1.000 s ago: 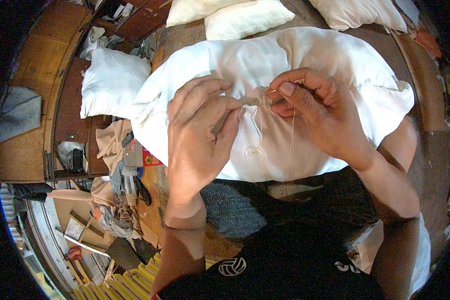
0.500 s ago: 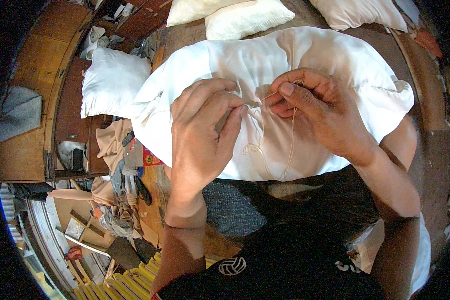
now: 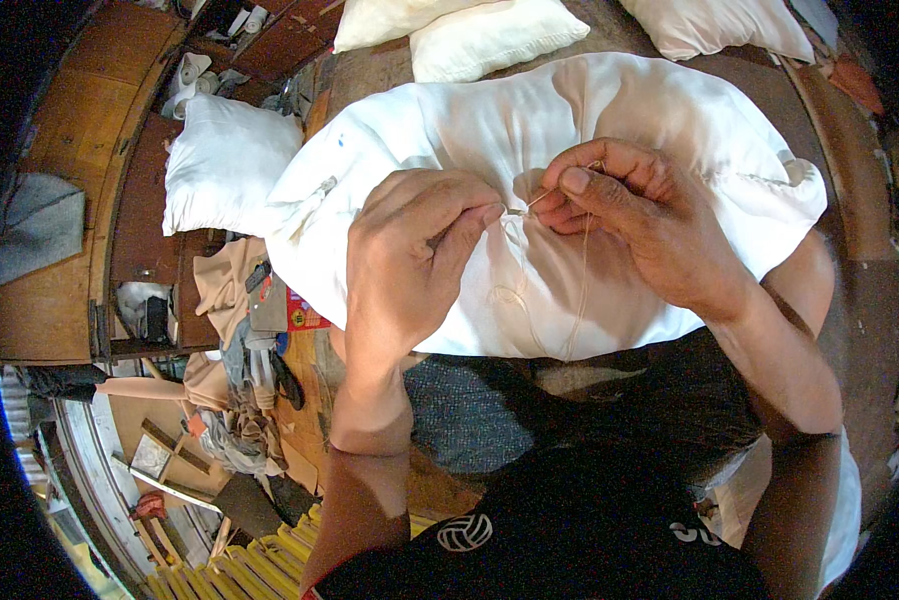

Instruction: The person hand-sews a white pillow using a needle and thread, working along the seam to close it. The person repeatedly inserts the needle, pulls the thread through, and adjusts the fabric while seated on the floor.

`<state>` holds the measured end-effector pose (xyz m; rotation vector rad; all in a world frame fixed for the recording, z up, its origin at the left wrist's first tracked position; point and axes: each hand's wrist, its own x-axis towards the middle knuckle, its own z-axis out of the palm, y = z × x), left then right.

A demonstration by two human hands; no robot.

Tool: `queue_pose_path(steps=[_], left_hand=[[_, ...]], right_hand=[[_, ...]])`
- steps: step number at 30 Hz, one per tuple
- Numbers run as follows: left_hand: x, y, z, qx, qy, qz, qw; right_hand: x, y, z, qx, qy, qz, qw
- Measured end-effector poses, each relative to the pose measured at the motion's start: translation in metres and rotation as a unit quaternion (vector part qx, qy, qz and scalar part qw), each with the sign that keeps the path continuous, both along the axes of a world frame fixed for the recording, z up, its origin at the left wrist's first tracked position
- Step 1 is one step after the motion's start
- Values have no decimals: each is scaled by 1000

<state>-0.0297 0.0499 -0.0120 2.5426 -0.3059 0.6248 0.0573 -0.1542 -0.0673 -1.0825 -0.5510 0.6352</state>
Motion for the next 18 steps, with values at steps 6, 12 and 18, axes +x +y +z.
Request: queue_pose_path(steps=[6, 12, 18], left_hand=[[5, 3, -3, -10, 38, -40, 998], [3, -2, 4, -68, 29, 19, 997], [7, -6, 8, -28, -20, -23, 999]], right_hand=[[-3, 0, 3, -33, -3, 19, 999], [-1, 2, 2, 23, 80, 18, 996], [10, -2, 8, 57, 127, 39, 990]])
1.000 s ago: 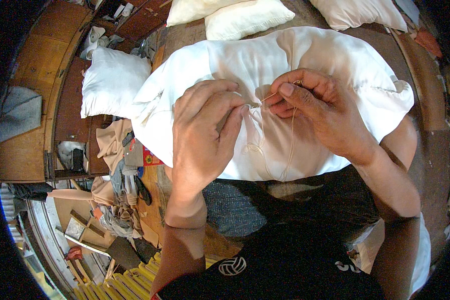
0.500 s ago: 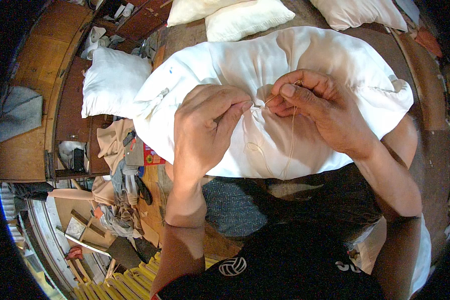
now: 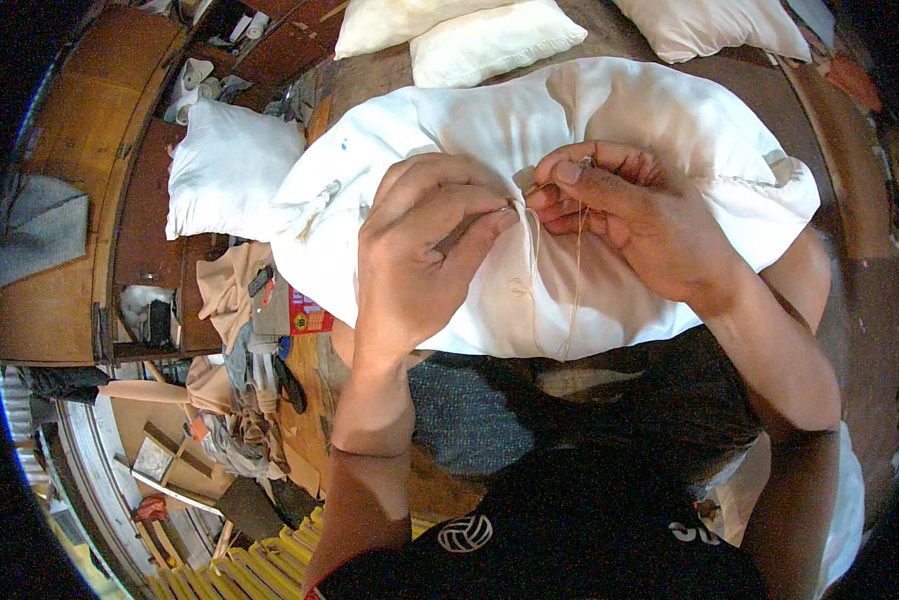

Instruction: The person hand-sews a white pillow using a needle and thread, working along the seam to close it. The person repeatedly inserts the needle, pulls the thread through, and adjusts the fabric while seated on the floor.

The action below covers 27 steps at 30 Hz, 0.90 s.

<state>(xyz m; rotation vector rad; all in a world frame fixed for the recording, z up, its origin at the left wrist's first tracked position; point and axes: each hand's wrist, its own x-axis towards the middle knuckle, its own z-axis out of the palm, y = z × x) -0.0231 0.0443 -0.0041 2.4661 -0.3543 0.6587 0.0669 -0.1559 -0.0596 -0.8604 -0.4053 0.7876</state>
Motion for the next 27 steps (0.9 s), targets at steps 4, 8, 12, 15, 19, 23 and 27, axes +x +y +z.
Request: queue_pose_path(steps=[4, 8, 12, 15, 19, 23, 27], left_hand=[[-3, 2, 5, 9, -25, -14, 1000], [-27, 22, 15, -134, -91, 4, 987], [-44, 34, 43, -278, -186, -42, 941], [-63, 41, 53, -255, -155, -62, 952], [-49, 8, 29, 43, 8, 71, 997], [-50, -5, -5, 160, 36, 97, 982], [-52, -18, -8, 227, 27, 123, 966]], right_hand=[[-2, 1, 1, -16, -1, -21, 1000], [-6, 1, 2, -67, -50, -61, 995], [-7, 1, 0, -94, -108, -67, 987], [-8, 4, -9, -85, -95, -62, 990], [-9, 2, -11, -113, -115, -75, 984], [-12, 2, -19, -102, -138, -83, 982], [-10, 2, -17, -126, -142, -89, 978]])
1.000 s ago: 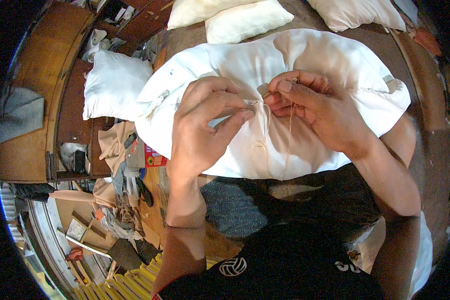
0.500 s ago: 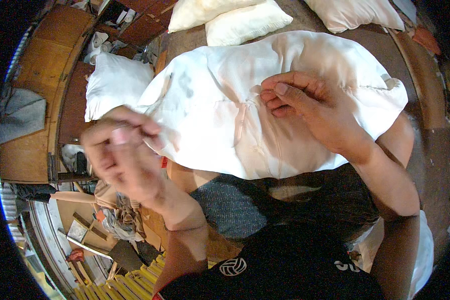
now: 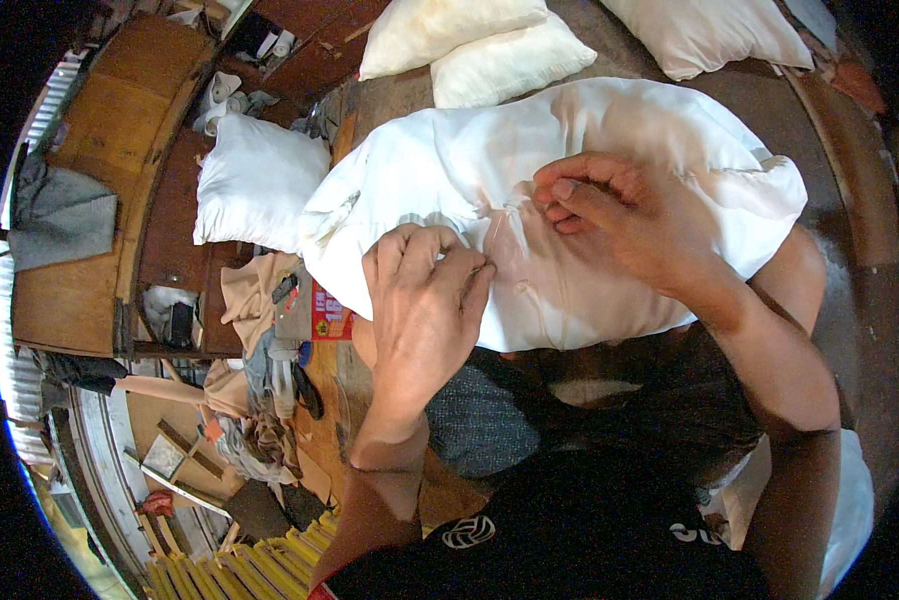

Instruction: The person hand-sews a white pillow using a needle and thread, working along the seam to close it. The person repeatedly inserts the needle, pulls the thread through, and adjusts the fabric while seated on the floor.

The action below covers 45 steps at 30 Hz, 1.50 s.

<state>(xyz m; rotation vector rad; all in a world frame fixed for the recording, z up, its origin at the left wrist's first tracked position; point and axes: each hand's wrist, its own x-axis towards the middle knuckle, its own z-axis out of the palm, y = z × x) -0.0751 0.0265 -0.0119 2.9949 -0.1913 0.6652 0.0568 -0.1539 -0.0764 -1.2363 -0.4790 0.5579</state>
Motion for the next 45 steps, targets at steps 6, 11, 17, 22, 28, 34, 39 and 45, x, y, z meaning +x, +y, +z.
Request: queue_pose_path(steps=[6, 11, 17, 22, 28, 34, 39, 45], left_hand=[[-15, 1, 15, 23, -18, 11, 1000], [-31, 18, 25, 24, 23, 22, 999], [-28, 11, 35, -69, -134, 133, 979], [-46, 60, 59, -299, -366, 38, 880], [-98, 146, 143, -713, -127, -315, 614], [-144, 329, 210, -778, -178, -266, 541], [-217, 504, 254, -677, -368, -104, 629], [-248, 519, 212, -692, -365, -64, 619]], right_hand=[[-2, -5, 8, -120, -151, -15, 981], [-7, -6, 6, -132, -312, -72, 938], [-15, -1, 13, -113, -354, -75, 925], [-19, -3, 8, -152, -446, -126, 873], [-10, -18, 0, -196, -476, -124, 848], [-7, -21, -5, -207, -509, -133, 825], [-9, -21, 3, -221, -546, -113, 800], [-5, -28, 7, -233, -564, -180, 771]])
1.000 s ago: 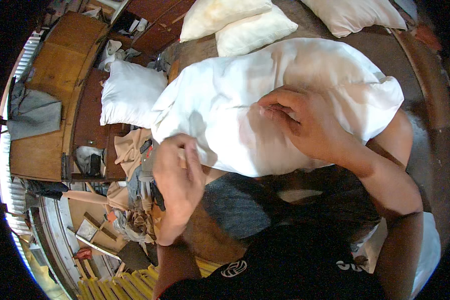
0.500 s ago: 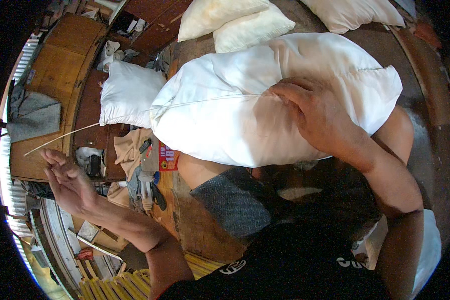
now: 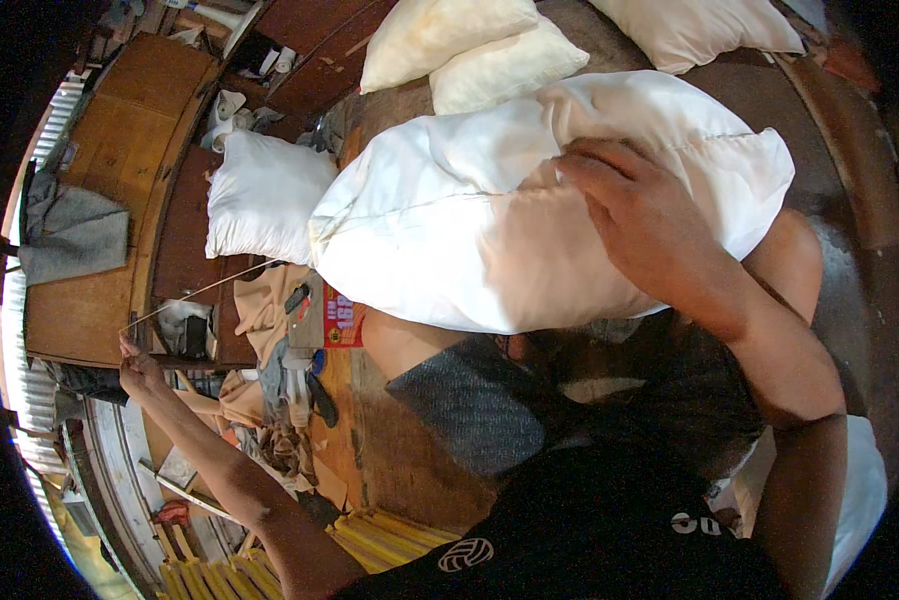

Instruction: The person hand-sews a white pillow using a needle and thread, working along the seam to close it. The person repeatedly inserts the needle, pulls the thread through, and adjusts the fabric while seated on the floor.

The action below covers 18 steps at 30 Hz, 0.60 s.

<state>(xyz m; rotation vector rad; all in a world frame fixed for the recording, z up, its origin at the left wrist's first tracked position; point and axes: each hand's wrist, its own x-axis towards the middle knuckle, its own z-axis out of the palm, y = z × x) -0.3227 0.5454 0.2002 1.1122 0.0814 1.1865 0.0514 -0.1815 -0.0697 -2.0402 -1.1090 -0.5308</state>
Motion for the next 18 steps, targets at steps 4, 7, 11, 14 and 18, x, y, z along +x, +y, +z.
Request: queue_pose_path(steps=[4, 7, 11, 14, 18], left_hand=[[20, -30, -23, -13, -4, 39, 999], [48, -99, -41, -26, -3, 18, 999], [101, -238, -55, 53, 55, -186, 980], [125, -342, -50, 172, 77, -232, 954], [179, -437, -62, 358, 105, -289, 882]], right_hand=[[16, -28, 29, -70, -179, -183, 964], [43, -58, 20, -143, -122, -191, 963], [54, -69, 33, -125, -83, -224, 963], [60, -69, 47, -59, -83, -181, 978], [28, -18, 99, 230, 118, 61, 964]])
